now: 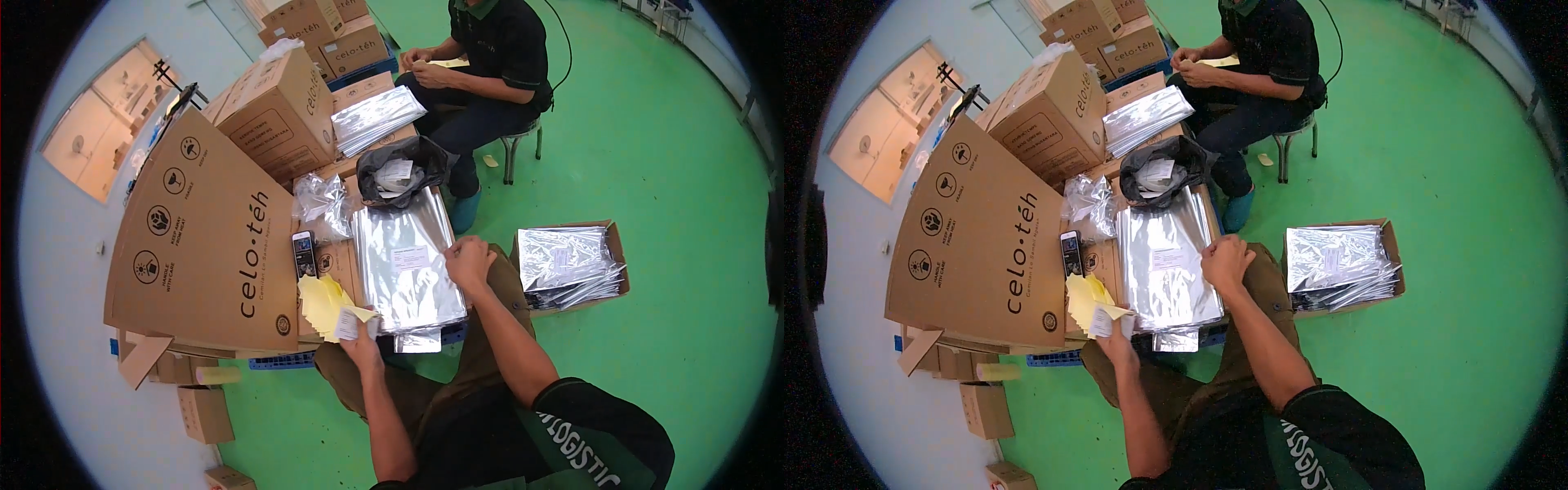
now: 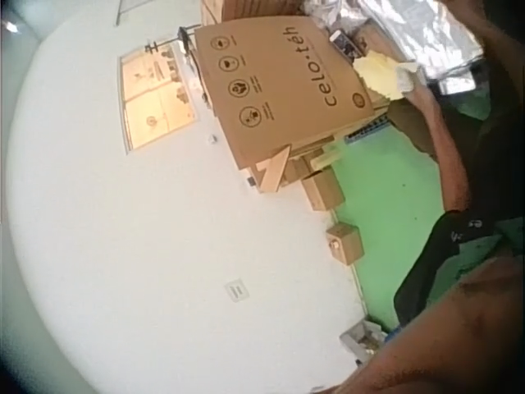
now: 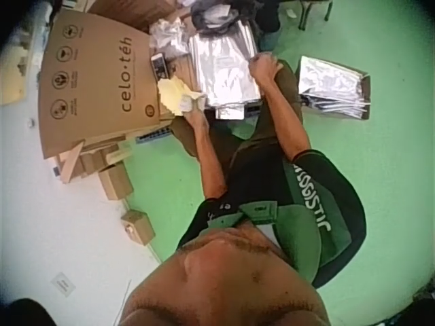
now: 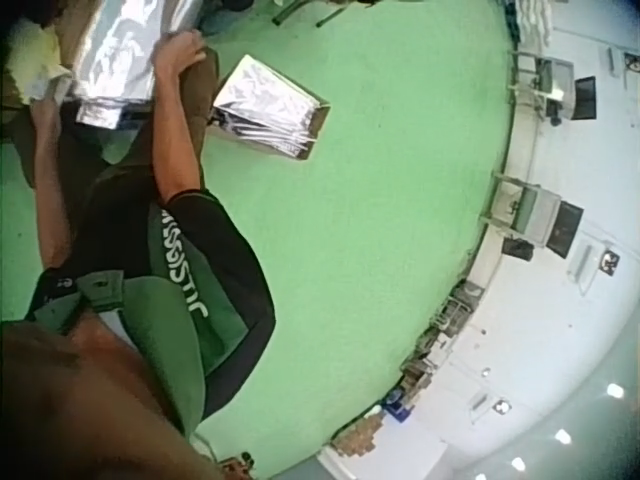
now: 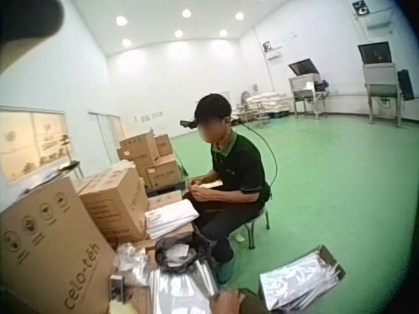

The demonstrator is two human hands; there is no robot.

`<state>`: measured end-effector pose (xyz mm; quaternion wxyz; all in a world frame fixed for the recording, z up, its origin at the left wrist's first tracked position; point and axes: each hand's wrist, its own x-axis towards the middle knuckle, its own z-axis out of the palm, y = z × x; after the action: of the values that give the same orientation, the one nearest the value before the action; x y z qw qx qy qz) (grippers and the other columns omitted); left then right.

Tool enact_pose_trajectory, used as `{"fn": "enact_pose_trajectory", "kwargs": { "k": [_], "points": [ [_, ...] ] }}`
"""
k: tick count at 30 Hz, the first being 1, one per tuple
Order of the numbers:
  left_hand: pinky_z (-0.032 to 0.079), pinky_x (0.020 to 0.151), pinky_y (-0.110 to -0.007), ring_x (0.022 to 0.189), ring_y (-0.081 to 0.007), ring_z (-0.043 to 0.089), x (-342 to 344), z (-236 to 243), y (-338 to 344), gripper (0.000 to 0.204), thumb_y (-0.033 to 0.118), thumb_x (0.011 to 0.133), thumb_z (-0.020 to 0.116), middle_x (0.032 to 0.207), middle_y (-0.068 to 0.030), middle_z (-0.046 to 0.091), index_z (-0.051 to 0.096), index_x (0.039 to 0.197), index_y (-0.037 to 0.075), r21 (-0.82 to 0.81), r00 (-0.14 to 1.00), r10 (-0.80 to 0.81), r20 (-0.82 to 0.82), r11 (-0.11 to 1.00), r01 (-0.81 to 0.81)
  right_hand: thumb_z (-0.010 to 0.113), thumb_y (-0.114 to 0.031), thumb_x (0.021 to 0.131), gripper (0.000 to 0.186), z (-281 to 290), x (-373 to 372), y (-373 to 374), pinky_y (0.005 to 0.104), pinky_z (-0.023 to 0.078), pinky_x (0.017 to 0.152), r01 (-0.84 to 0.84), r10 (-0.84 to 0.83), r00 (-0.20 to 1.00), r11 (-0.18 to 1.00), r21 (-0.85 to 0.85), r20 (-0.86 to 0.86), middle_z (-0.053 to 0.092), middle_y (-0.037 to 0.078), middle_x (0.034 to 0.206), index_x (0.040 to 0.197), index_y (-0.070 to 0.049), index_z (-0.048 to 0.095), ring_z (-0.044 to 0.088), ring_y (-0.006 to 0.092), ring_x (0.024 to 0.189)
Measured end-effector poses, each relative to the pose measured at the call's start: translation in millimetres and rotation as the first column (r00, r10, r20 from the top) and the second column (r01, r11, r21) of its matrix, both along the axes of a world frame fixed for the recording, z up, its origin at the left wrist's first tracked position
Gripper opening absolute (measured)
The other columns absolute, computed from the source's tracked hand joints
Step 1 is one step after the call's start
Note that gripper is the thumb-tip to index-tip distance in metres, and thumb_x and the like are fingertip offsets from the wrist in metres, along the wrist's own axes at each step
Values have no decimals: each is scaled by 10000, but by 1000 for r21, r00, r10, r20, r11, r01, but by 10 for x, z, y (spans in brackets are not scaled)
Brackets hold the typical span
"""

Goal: Labeling silver foil packages with yellow slips.

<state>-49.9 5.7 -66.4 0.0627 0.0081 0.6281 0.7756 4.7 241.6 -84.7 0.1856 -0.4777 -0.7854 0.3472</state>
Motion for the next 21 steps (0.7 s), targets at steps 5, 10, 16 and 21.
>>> {"fn": "enact_pose_trajectory", "kwargs": {
  "k": [5, 10, 16, 21],
  "points": [
    [522, 693, -331, 834, -218, 679, -408, 164, -444, 297, 123, 877, 629, 967, -184, 675, 580, 1068, -98, -524, 992, 79, -96, 843, -118, 640, -143, 851, 156, 13, 580, 268, 385, 481, 589, 121, -127, 897, 992, -41, -424, 638, 151, 733, 866, -4, 569, 634, 295, 658],
    [511, 731, -393, 872, -299, 670, -928, 30, -846, 280, 100, 857, 617, 960, -201, 670, 582, 1068, -81, -796, 942, -131, -308, 579, -179, 607, -79, 881, 169, -256, 1391, 666, 257, 430, 547, 342, -439, 703, 899, -275, -560, 613, 49, 698, 1008, 30, 584, 548, 92, 629],
    [498, 732, -393, 847, -324, 641, -1013, 28, -847, 323, 39, 874, 445, 1045, -220, 626, 523, 1162, -85, -762, 923, -45, -382, 580, -287, 629, -70, 831, 208, -1022, 2267, 1015, 253, 375, 501, 547, -797, 364, 602, -582, -482, 555, 12, 691, 992, 60, 608, 481, 77, 574],
    [528, 810, -357, 950, -291, 646, -897, -1, -609, 356, -7, 885, 370, 1145, -218, 606, 487, 1219, -39, -306, 993, -12, -121, 952, -26, 664, -188, 809, 304, -1667, 2957, 1336, 370, 548, 581, 732, -796, 575, 604, -316, -191, 642, 131, 710, 847, 107, 603, 640, 230, 594]
  ]
}}
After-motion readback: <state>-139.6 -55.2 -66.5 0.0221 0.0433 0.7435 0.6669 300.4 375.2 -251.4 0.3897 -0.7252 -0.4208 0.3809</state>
